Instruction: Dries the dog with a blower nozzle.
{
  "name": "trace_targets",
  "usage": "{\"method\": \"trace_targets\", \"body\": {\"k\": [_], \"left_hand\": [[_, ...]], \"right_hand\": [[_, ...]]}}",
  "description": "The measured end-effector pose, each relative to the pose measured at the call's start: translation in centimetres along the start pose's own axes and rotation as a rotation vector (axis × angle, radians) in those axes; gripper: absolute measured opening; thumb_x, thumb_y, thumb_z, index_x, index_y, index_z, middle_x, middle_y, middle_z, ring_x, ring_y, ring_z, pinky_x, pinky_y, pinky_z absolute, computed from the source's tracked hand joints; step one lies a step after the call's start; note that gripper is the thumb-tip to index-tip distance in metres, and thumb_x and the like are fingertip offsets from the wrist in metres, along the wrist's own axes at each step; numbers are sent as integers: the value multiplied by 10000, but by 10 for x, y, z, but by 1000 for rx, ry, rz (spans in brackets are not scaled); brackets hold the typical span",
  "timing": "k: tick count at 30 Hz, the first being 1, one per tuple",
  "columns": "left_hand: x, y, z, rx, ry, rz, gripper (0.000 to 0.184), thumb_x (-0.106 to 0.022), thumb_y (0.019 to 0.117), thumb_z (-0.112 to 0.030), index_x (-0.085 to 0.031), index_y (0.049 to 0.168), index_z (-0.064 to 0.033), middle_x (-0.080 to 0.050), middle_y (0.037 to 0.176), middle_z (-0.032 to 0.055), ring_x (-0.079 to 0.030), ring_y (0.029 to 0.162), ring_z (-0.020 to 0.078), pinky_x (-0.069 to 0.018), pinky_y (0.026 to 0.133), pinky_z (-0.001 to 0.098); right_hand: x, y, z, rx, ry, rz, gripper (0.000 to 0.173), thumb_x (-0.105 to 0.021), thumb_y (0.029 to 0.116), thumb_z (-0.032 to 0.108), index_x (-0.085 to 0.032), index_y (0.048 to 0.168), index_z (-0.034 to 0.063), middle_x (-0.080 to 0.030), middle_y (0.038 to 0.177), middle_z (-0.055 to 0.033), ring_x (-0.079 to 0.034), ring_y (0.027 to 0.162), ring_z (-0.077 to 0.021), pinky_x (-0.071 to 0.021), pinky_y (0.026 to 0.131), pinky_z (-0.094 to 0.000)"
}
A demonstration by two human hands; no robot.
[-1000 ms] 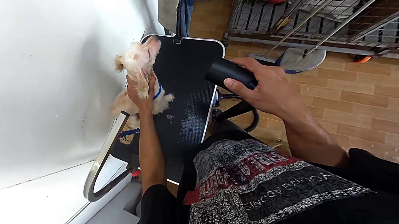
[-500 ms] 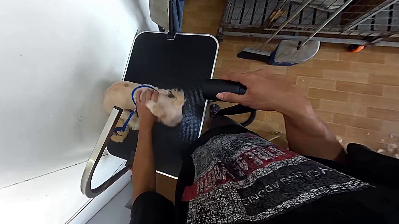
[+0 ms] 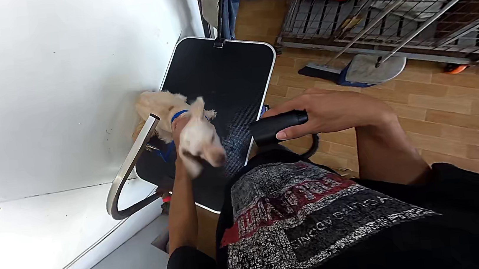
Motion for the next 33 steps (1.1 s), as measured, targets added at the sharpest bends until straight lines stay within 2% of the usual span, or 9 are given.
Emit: {"method": "trace_targets", "body": {"k": [1, 4, 7, 9, 15, 18, 21, 27, 33], "left_hand": [[-8, 12, -2, 6, 107, -73, 446, -736, 903, -154, -621, 1262, 85, -665, 1230, 234, -619, 1178, 294, -477, 1024, 458], [-15, 52, -32, -215, 191, -229, 740, -882, 714, -337, -619, 1241, 109, -688, 1166, 273, -667, 1131, 347, -504, 1003, 518], [-14, 102, -47, -315, -1, -267, 966, -961, 592, -342, -522, 1315, 126, -658, 1237, 235, -638, 1189, 257, -501, 1070, 427], [-9, 125, -50, -296, -72, -241, 896, -967, 612, -295, -550, 1299, 102, -689, 1201, 181, -666, 1141, 185, -527, 1043, 374], [8, 154, -36, -306, -210, -126, 713, -920, 734, -259, -594, 1293, 41, -704, 1214, 113, -665, 1156, 142, -531, 1061, 368], [6, 153, -10, -325, -242, -119, 701, -915, 753, -245, -594, 1312, 33, -695, 1240, 112, -657, 1174, 141, -523, 1068, 362], [9, 152, -13, -363, -244, -128, 654, -899, 781, -272, -613, 1280, 39, -705, 1215, 114, -665, 1163, 153, -533, 1060, 374], [20, 140, -32, -259, -138, -160, 681, -904, 764, -279, -608, 1293, 30, -700, 1230, 106, -655, 1173, 127, -511, 1081, 345], [29, 131, -19, -278, -138, -158, 657, -918, 748, -262, -622, 1249, 43, -717, 1175, 112, -676, 1139, 141, -538, 1052, 351]], "right_hand": [[2, -1, 0, 16, 2, -17, 617, -593, 848, 762, -691, 1304, 359, -745, 960, 111, -686, 848, -16, -585, 741, -343], [12, -4, 4, 49, -25, -166, 598, -577, 890, 712, -669, 1336, 326, -735, 971, 106, -680, 841, -23, -587, 738, -342], [22, -11, 7, -61, -87, -371, 634, -568, 909, 676, -627, 1393, 270, -731, 1013, 18, -690, 858, -131, -565, 749, -456], [30, -19, 5, -145, -75, -490, 661, -557, 900, 705, -612, 1408, 285, -731, 1058, -17, -698, 903, -175, -558, 770, -513], [34, -38, -7, -69, -12, -648, 632, -615, 907, 637, -627, 1403, 244, -724, 1161, -4, -687, 990, -77, -580, 853, -377], [30, -33, -10, -58, -21, -625, 631, -634, 907, 610, -625, 1410, 229, -718, 1194, -22, -683, 1017, -92, -570, 877, -377], [26, -19, -10, 3, -39, -558, 648, -654, 891, 606, -636, 1407, 214, -726, 1194, -11, -685, 1028, -83, -573, 898, -354], [22, 12, 0, -43, -62, -513, 647, -603, 897, 658, -626, 1415, 271, -736, 1141, -23, -702, 975, -150, -570, 825, -468], [11, 43, 18, -16, -56, -508, 654, -593, 916, 659, -613, 1430, 255, -731, 1164, -56, -703, 992, -194, -555, 832, -493]]}}
Point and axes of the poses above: each hand's wrist, its own y-axis towards the middle knuckle, its own x-axis out of the back of the hand, z = x × y, the point moved 1 cm from there along y, towards the middle knuckle
